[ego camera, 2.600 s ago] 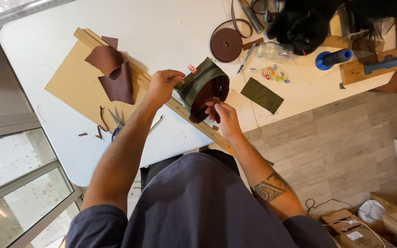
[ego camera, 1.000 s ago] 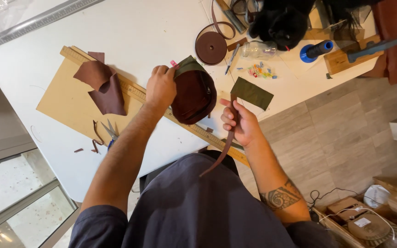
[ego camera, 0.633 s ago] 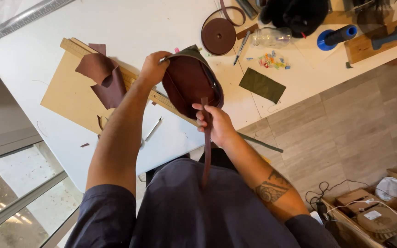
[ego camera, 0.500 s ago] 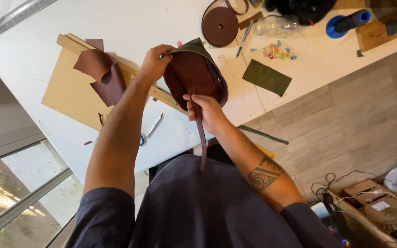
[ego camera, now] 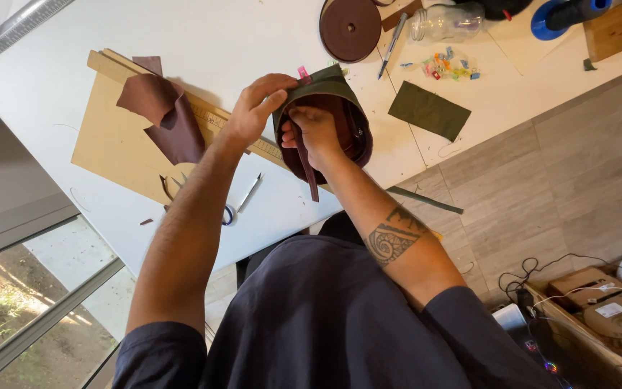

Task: Assembling a leather bag by sewing components and using clips to hold pieces together

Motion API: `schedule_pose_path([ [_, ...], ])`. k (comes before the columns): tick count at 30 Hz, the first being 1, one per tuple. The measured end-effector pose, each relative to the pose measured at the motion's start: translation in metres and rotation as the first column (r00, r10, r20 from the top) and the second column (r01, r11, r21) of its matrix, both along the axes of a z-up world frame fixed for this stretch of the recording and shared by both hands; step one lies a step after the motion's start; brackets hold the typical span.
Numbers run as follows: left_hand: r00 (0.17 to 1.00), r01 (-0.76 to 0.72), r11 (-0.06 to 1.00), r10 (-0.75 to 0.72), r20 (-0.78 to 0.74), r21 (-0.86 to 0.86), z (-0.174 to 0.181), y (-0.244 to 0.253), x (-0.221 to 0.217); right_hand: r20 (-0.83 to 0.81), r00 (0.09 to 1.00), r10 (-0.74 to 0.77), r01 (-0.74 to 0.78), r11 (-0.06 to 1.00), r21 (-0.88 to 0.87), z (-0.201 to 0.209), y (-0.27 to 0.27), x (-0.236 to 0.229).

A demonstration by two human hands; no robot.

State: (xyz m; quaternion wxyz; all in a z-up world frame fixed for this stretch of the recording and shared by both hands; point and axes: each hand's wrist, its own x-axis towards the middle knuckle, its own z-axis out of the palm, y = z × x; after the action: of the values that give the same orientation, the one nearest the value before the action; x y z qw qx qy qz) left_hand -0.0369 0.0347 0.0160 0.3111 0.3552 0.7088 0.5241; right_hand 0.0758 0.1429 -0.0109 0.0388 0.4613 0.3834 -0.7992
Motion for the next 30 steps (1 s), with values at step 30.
schedule_pose_path([
  [30,0.928,-0.367,0.930,0.366,0.067,0.006,0.008,-0.016,0.122,-0.168,0.984,0.054,0.012,0.929,0.370,0.023,-0.025,0.081],
])
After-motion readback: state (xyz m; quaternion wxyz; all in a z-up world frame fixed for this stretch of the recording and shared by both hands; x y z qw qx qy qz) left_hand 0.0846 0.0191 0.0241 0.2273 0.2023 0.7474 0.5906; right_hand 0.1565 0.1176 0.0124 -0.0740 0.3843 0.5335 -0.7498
